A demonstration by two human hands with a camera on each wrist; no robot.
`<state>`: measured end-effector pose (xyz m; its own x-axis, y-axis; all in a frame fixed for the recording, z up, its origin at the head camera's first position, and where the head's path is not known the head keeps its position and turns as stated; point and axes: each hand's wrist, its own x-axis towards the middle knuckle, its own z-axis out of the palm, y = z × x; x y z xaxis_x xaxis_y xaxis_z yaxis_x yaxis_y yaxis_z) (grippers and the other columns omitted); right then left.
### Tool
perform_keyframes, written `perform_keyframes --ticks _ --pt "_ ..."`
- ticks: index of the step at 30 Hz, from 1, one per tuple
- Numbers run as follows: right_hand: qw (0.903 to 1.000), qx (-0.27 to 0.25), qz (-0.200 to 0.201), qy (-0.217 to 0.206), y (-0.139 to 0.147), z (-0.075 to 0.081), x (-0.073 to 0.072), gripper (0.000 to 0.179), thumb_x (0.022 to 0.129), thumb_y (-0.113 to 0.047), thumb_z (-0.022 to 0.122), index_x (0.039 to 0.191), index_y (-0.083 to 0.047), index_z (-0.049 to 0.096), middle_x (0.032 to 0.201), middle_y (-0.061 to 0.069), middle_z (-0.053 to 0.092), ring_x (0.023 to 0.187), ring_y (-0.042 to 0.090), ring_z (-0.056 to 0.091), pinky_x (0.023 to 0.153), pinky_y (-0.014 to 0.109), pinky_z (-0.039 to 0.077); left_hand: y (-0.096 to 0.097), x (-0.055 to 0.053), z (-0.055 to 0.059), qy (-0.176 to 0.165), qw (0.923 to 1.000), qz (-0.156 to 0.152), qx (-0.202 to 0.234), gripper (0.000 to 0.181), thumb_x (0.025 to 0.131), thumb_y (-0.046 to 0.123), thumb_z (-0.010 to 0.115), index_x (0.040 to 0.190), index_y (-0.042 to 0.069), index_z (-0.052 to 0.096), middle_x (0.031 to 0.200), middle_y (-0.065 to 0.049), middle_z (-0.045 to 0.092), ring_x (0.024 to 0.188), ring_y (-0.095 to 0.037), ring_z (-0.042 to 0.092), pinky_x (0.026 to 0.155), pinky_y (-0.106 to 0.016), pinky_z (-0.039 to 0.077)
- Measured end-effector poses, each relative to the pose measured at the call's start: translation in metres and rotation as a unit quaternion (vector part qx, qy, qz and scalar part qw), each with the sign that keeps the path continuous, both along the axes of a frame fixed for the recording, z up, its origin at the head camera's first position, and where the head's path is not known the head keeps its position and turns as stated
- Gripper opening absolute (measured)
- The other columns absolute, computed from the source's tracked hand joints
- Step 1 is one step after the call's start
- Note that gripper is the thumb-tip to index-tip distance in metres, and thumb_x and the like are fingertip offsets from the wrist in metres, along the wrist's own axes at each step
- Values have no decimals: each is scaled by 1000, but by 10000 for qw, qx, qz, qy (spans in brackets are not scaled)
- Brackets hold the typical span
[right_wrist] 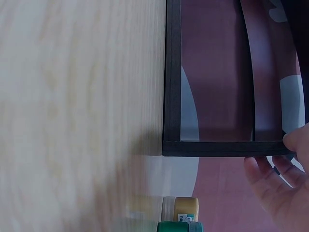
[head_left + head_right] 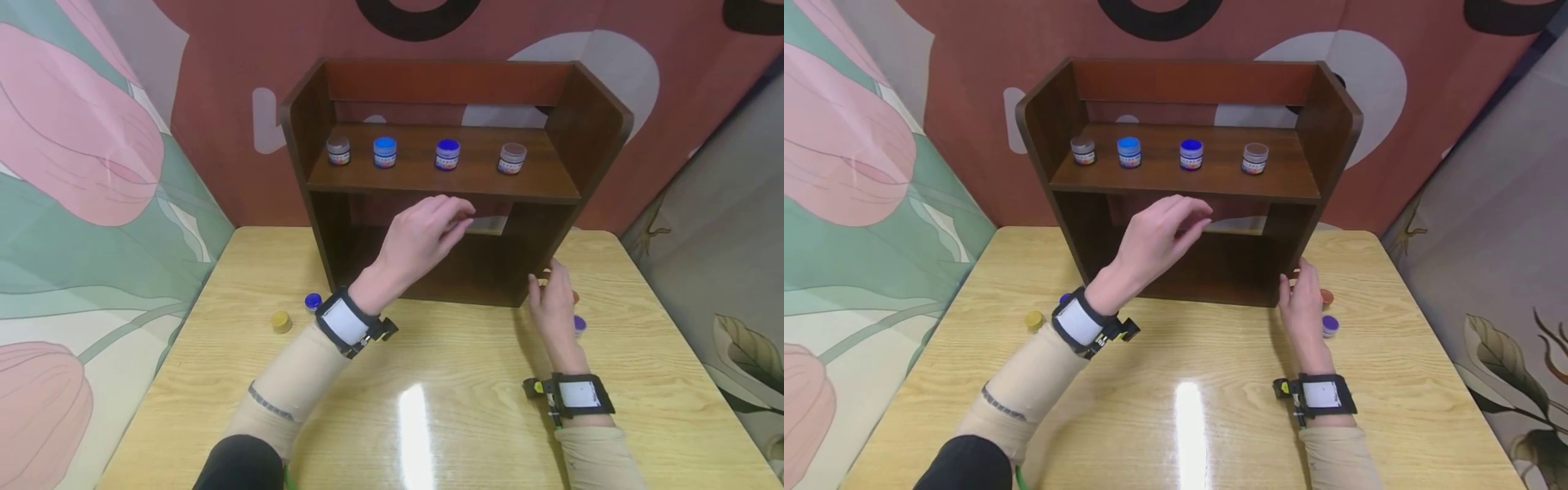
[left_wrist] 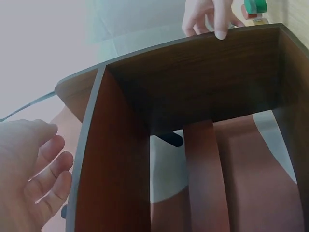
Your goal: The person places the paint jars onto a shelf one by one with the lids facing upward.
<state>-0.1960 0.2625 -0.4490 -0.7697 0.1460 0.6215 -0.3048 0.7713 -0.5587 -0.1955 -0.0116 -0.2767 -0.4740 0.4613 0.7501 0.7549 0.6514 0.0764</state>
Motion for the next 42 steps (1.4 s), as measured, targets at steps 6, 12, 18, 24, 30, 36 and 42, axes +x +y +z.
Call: perform_keyframes --ticks 6,12,18,24,30,36,42 --pt "9999 -35 -32 -143 0 0 0 42 99 -3 56 135 12 43 124 33 53 105 43 58 73 14 38 -23 5 -15 -614 9977 186 -239 19 95 30 70 107 15 70 89 3 72 80 -11 64 67 -19 54" --pt "9997 -59 -20 -226 0 0 -2 41 99 -3 55 136 13 42 125 33 52 107 43 57 76 38 50 -52 10 -30 -1153 9911 459 -488 15 94 29 71 105 18 69 84 6 69 75 -9 61 60 -21 52" --pt "9998 -83 -36 -194 0 -1 -2 41 99 -3 55 135 13 43 124 33 53 106 43 58 75 30 47 -85 14 -53 -1825 9785 590 -759 16 93 25 72 108 19 70 88 5 71 76 -11 63 62 -24 53" --pt "9996 -123 -71 -233 -1 1 -2 40 99 -3 55 135 12 44 125 32 53 106 43 59 76 24 46 -121 15 -73 -2565 9607 597 -877 22 91 14 74 113 13 71 97 -2 74 85 -17 69 74 -32 59" --pt "9996 -96 -54 -265 -2 2 -2 40 99 -2 54 135 13 43 126 33 52 107 44 58 76 34 51 -161 22 -85 -3117 9435 780 -804 30 89 5 73 118 7 67 108 -11 73 96 -27 70 82 -39 60" --pt "9996 -108 -22 -249 -2 2 -2 39 99 -3 55 134 12 43 125 33 53 107 45 58 77 51 55 -191 28 -92 -3573 9184 1475 -843 37 86 2 75 121 3 66 118 -17 70 110 -36 66 94 -50 57" --pt "9997 -96 -29 -217 -2 1 -2 40 99 -2 55 134 13 43 125 33 53 107 44 58 75 26 46 -200 25 -111 -3507 9126 1704 -1228 44 80 0 80 122 3 66 122 -19 68 115 -39 64 98 -52 54"
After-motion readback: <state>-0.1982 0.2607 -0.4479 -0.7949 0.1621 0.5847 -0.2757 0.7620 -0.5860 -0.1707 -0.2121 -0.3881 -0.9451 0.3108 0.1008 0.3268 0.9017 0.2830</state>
